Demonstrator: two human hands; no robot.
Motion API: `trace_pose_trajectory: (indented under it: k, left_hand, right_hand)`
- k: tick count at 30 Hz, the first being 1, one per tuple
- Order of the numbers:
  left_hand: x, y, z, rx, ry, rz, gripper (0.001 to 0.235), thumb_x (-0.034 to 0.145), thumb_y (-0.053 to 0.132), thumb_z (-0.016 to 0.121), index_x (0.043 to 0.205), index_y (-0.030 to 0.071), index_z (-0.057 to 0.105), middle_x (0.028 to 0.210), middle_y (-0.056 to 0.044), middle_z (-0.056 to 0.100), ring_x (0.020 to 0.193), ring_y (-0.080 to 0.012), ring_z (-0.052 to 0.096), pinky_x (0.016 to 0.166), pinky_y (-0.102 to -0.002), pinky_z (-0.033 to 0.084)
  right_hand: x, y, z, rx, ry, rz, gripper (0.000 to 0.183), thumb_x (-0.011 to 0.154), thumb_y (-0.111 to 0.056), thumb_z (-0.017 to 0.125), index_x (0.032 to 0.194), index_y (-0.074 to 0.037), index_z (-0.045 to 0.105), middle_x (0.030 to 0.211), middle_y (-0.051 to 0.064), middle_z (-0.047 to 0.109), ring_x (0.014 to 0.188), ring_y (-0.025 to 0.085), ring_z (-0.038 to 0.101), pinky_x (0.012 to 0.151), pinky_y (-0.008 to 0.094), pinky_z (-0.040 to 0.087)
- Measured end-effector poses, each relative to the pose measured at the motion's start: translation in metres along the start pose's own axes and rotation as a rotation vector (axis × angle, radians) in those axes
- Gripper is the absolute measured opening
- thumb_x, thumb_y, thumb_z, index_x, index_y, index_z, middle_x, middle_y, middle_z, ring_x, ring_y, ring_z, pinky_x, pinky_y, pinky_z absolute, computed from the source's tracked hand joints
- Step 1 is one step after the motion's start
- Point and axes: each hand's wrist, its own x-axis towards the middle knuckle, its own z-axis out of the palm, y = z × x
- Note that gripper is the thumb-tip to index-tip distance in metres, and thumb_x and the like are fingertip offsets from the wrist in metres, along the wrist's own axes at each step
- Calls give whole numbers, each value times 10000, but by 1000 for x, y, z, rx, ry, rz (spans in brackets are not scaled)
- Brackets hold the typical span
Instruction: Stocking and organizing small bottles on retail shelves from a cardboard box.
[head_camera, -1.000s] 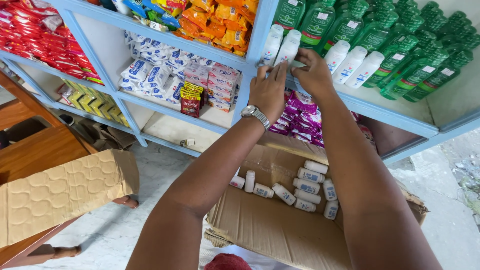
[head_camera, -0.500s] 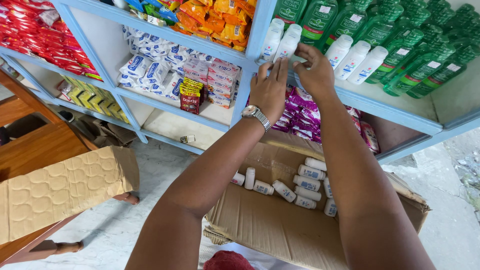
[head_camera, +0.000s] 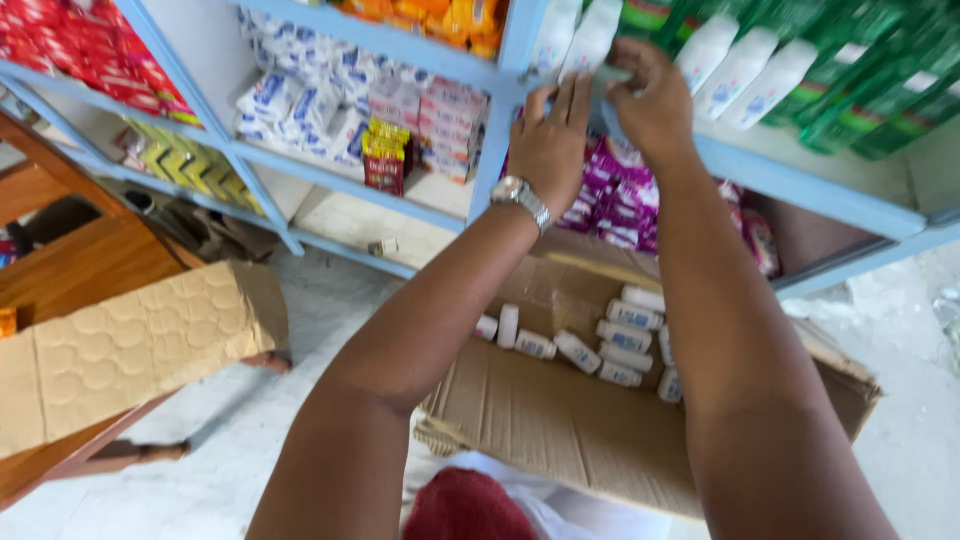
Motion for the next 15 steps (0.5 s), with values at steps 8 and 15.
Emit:
trace_pose_trajectory:
  k: [8, 15]
  left_hand:
    - [-41, 17, -33, -297, 142, 169, 754, 859, 27, 679, 1557, 129, 410, 1579, -157, 423, 1367, -329, 495, 1167, -451, 463]
    - [-147, 35, -116, -816, 109, 274, 391, 997, -56, 620, 1318, 168, 598, 1276, -21, 657, 1187, -213, 667, 1079, -329, 552]
  right_hand:
    - [-36, 14, -26, 66, 75, -46, 157, 1052, -68, 790, 1194, -14, 750, 1130, 64, 784, 974, 140, 706, 873, 305, 558]
    - [-197, -100, -24, 180, 87, -295, 202, 1091, 22, 623, 1281, -6, 560, 1195, 99, 643, 781, 164, 559, 639, 260, 461]
